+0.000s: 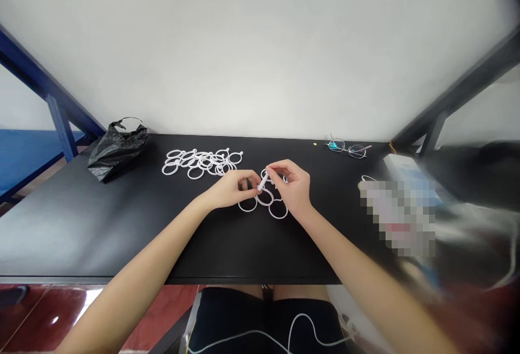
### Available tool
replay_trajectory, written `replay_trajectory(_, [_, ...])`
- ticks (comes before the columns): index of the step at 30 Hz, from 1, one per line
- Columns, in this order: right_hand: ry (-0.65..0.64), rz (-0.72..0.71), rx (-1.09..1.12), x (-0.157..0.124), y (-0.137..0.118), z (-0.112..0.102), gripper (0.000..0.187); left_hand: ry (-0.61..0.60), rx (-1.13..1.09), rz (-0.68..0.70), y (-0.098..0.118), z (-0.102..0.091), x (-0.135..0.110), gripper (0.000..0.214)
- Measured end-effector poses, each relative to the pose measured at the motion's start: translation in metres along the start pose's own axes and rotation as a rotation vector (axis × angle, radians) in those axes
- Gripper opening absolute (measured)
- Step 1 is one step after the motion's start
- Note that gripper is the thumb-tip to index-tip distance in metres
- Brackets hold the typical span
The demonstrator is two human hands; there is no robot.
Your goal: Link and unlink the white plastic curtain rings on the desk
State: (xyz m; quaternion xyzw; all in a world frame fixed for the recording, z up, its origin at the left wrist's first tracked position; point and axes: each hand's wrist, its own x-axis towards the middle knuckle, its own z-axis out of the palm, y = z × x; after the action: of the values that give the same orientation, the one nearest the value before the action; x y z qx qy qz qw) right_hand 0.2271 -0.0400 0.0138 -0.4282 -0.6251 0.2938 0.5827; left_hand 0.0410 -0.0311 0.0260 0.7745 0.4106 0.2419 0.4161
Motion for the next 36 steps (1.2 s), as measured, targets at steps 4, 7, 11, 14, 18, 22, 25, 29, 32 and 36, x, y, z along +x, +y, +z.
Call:
replay_trajectory(4, [0.018,0.028,0.035,0.0002,-0.0007,0.0009,0.011,0.007,-0.035,0.002,-0.0005,0.0001,0.0003,0.017])
replay_trajectory(7, [0.048,0.037,0.046,0.0006,-0.0001,0.0011,0.012,0.013,-0.059,-0.002,-0.0022,0.0004,0.0002,0.018])
replay_trajectory(11, [0.124,0.031,0.085,0.0017,0.0002,0.0009,0.014,0.03,-0.049,-0.003,-0.0048,0.0011,0.0001,0.019])
replay_trajectory(14, [0.149,0.04,0.112,0.0025,-0.0001,0.0012,0.013,0.063,-0.03,-0.008,-0.0039,0.0002,0.0,0.019])
replay_trajectory(18, [0.111,0.054,0.118,0.0015,0.0002,0.0024,0.015,0.064,-0.143,-0.031,-0.0011,-0.0025,0.002,0.027])
replay_trajectory(22, [0.082,0.067,0.131,-0.0017,-0.0003,0.0038,0.014,0.003,-0.51,-0.081,-0.001,-0.0022,0.004,0.051])
replay_trajectory(25, [0.048,0.058,0.137,-0.0036,-0.0021,0.0042,0.013,-0.036,-0.527,-0.052,-0.0008,-0.0006,0.0027,0.053])
replay_trajectory(29, [0.028,0.031,0.106,-0.0031,-0.0028,0.0036,0.012,-0.058,-0.52,-0.084,-0.0022,0.0002,0.0012,0.05])
replay_trajectory(32, [0.004,0.039,0.053,-0.001,-0.0002,0.0027,0.013,-0.041,-0.559,-0.112,-0.0052,-0.0002,0.002,0.049])
replay_trajectory(36, [-0.115,0.116,0.096,0.0018,0.0039,0.0016,0.02,-0.026,-0.578,-0.088,-0.0092,-0.0006,0.0032,0.048])
